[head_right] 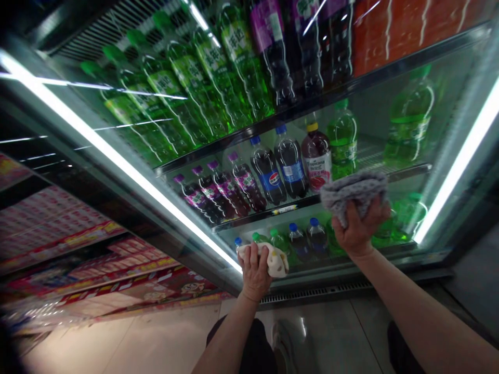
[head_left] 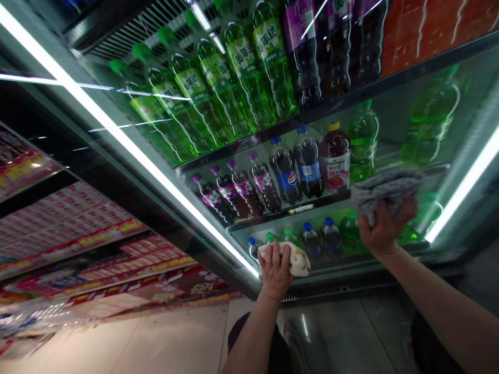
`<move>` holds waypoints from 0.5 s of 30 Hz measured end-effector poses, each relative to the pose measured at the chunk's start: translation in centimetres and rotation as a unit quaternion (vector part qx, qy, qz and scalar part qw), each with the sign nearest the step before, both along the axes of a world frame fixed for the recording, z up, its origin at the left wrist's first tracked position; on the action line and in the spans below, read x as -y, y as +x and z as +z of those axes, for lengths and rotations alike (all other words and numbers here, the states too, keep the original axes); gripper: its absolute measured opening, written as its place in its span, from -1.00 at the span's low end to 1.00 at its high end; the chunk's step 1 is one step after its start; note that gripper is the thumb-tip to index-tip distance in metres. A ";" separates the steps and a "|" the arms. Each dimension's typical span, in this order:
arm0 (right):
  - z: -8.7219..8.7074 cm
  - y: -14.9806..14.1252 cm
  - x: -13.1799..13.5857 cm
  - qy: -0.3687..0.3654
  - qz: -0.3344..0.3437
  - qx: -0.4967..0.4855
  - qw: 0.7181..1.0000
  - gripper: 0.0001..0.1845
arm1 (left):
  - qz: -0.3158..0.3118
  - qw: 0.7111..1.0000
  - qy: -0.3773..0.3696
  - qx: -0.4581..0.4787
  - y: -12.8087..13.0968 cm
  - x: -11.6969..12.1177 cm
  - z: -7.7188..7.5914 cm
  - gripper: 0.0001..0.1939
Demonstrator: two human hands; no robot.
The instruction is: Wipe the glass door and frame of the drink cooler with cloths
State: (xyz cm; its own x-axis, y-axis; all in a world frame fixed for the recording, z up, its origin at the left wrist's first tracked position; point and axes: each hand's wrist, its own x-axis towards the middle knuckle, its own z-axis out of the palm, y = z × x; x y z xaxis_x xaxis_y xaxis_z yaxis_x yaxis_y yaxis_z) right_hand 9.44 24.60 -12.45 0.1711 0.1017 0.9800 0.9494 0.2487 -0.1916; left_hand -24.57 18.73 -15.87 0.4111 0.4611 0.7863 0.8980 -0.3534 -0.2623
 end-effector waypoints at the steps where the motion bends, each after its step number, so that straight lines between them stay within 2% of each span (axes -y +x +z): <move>1: -0.1 -1.1 0.4 -0.014 0.017 0.031 0.999 -0.24 | 0.000 1.000 0.001 -0.001 0.0 0.0 0.0 -0.41; 4: -0.9 -3.8 1.6 -0.061 0.082 0.118 0.988 -0.41 | 0.004 1.000 0.005 -0.003 -0.1 -0.1 -0.2 -0.44; 6: -1.6 -5.1 2.2 -0.068 0.132 0.177 0.973 -0.48 | 0.007 1.000 0.007 -0.004 0.0 -0.1 -0.2 -0.46; 9: -2.6 -6.5 2.8 -0.075 0.183 0.253 0.947 -0.49 | 0.007 1.000 0.013 0.000 0.1 -0.2 -0.2 -0.49; 12: -3.2 -6.8 3.1 -0.092 0.193 0.285 0.934 -0.49 | -0.009 1.000 0.022 0.013 0.1 -0.3 -0.1 -0.50; 15: -3.1 -5.9 3.1 -0.094 0.190 0.304 0.929 -0.52 | -0.016 0.999 0.020 0.021 0.2 -0.3 0.0 -0.48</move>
State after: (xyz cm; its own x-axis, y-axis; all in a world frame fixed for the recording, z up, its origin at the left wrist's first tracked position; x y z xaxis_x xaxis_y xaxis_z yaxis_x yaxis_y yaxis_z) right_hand 3.49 21.52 -15.55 -0.4918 0.2208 0.8422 0.7468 0.6044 0.2776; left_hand -24.41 18.99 -15.83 0.3918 0.4167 0.8203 0.8969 -0.3717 -0.2396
